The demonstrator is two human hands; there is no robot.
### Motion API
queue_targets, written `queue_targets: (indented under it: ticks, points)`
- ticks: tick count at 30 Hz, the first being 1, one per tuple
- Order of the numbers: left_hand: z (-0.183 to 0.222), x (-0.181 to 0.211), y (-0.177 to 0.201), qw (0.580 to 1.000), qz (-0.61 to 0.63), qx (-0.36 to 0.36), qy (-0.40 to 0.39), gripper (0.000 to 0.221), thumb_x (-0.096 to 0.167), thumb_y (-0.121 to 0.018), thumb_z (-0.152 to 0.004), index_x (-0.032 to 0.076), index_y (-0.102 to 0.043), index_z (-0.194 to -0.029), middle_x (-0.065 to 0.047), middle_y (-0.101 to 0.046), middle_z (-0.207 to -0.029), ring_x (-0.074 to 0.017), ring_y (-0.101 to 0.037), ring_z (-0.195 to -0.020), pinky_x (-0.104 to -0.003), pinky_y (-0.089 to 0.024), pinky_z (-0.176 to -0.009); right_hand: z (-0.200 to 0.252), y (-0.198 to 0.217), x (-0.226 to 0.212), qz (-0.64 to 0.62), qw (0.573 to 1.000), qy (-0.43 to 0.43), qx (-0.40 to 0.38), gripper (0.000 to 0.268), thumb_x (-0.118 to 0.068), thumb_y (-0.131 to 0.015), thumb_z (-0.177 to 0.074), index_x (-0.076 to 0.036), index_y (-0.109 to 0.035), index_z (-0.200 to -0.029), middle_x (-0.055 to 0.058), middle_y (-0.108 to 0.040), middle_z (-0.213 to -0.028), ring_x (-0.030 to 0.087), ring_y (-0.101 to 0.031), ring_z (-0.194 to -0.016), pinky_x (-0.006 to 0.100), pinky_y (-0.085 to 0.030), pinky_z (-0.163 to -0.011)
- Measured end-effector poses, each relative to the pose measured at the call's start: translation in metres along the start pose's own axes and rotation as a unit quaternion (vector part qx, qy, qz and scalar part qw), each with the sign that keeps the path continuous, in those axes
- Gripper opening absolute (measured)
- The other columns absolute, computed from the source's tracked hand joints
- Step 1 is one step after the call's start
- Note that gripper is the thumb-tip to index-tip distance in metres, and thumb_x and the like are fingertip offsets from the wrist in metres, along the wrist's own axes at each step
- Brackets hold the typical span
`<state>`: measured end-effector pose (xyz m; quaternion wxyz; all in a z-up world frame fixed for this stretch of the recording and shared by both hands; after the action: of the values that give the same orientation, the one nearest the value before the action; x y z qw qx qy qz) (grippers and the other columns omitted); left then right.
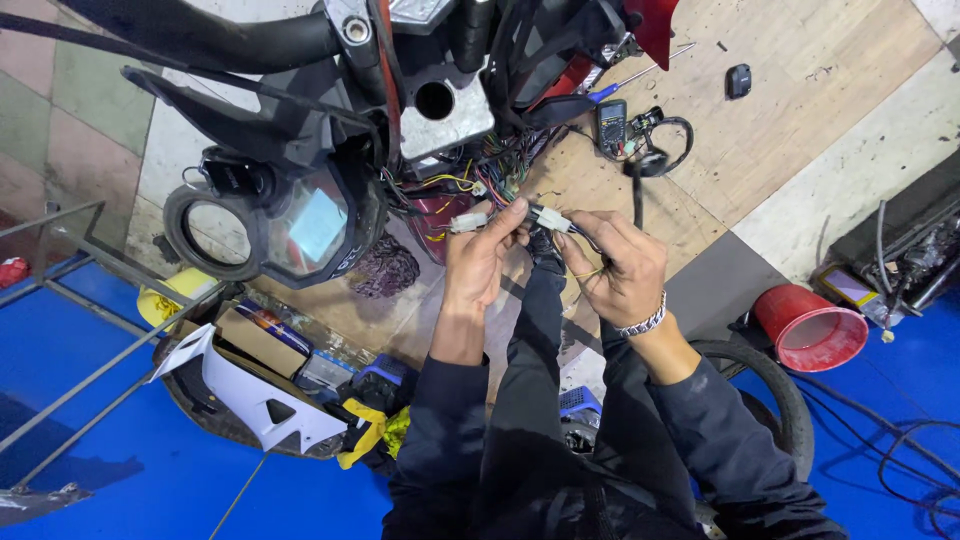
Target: Repairing motorcycle electrical wiring by connecting and disconnecting plugs and inspecting a control unit
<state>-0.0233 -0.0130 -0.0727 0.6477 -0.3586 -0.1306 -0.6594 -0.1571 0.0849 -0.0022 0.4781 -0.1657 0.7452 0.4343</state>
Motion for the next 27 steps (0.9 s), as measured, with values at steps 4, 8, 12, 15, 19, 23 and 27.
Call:
queue_targets:
  ticks: [4,8,12,15,19,23,27]
  points:
    - [-0.014,-0.01,0.022,1.0,0.0,-0.017,0.017,0.025,0.008,-0.087,-0.082,-0.007,-0.07,-0.093,-0.017,-0.07,-0.074,-0.021,-0.072,-0.064,-0.029,-0.063,-0.058,-0.001,-0.001,0.0,-0.004,1.0,0.0,-0.009,0.017,-0.014,-0.08,-0.092,-0.01,-0.078,-0.108,0.007,-0.075,-0.093,0.029,-0.071,-0.071,0.037,-0.056,-0.063]
    - [-0.01,0.002,0.021,0.998,-0.02,-0.051,0.033,0.023,0.009,-0.086,-0.082,-0.005,-0.072,-0.092,-0.017,-0.071,-0.075,-0.0194,-0.072,-0.065,-0.028,-0.062,-0.058,0.0,-0.002,0.002,0.0,1.0,0.014,-0.018,0.015,-0.015,-0.078,-0.092,-0.01,-0.078,-0.107,0.008,-0.075,-0.092,0.03,-0.07,-0.07,0.037,-0.056,-0.062]
    - [-0.008,0.007,0.013,0.998,-0.028,-0.044,0.032,0.023,0.008,-0.086,-0.082,-0.006,-0.072,-0.093,-0.016,-0.071,-0.077,-0.0184,-0.072,-0.066,-0.026,-0.062,-0.057,0.004,-0.005,0.0,0.02,0.999,0.028,0.002,0.013,-0.016,-0.079,-0.092,-0.008,-0.078,-0.102,0.009,-0.074,-0.088,0.031,-0.069,-0.066,0.037,-0.055,-0.06]
    - [-0.009,0.009,0.01,0.998,-0.027,-0.048,0.037,0.024,0.008,-0.087,-0.081,-0.007,-0.072,-0.094,-0.016,-0.072,-0.076,-0.0185,-0.072,-0.065,-0.026,-0.062,-0.056,0.004,-0.006,-0.002,0.011,1.0,0.023,0.006,0.014,-0.015,-0.079,-0.092,-0.007,-0.078,-0.103,0.01,-0.075,-0.089,0.031,-0.07,-0.067,0.038,-0.056,-0.061]
    - [-0.001,0.02,0.006,0.997,-0.026,-0.062,0.049,0.023,0.008,-0.085,-0.083,-0.007,-0.073,-0.095,-0.016,-0.071,-0.076,-0.0195,-0.072,-0.066,-0.027,-0.062,-0.057,0.0,-0.004,0.004,-0.028,1.0,-0.007,-0.007,0.014,-0.015,-0.08,-0.09,-0.009,-0.078,-0.103,0.009,-0.074,-0.088,0.031,-0.07,-0.068,0.037,-0.054,-0.06]
    - [0.002,0.007,0.017,0.995,0.001,-0.096,0.034,0.021,0.003,-0.084,-0.084,-0.006,-0.07,-0.097,-0.018,-0.07,-0.078,-0.0195,-0.07,-0.066,-0.028,-0.059,-0.059,0.001,-0.003,0.015,-0.074,0.994,-0.083,-0.02,0.015,-0.014,-0.082,-0.089,-0.007,-0.078,-0.103,0.012,-0.07,-0.078,0.032,-0.066,-0.063,0.038,-0.053,-0.061]
    - [-0.008,-0.008,0.019,0.995,-0.016,-0.1,-0.018,0.02,0.003,-0.084,-0.083,-0.006,-0.069,-0.092,-0.017,-0.069,-0.074,-0.0175,-0.068,-0.063,-0.027,-0.057,-0.055,0.003,-0.004,0.014,-0.099,0.983,-0.149,-0.045,0.02,-0.017,-0.078,-0.093,-0.009,-0.077,-0.111,0.009,-0.06,-0.062,0.017,-0.055,-0.058,0.031,-0.048,-0.056]
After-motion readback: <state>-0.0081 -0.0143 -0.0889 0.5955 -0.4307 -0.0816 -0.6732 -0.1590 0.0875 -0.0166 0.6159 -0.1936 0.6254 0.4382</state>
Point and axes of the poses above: each hand's wrist, its own z-axis away from the middle knuckle, its own y-axis out of the back of the hand, x = y × z, the point moved 3 cm from there along -z, towards the middle knuckle
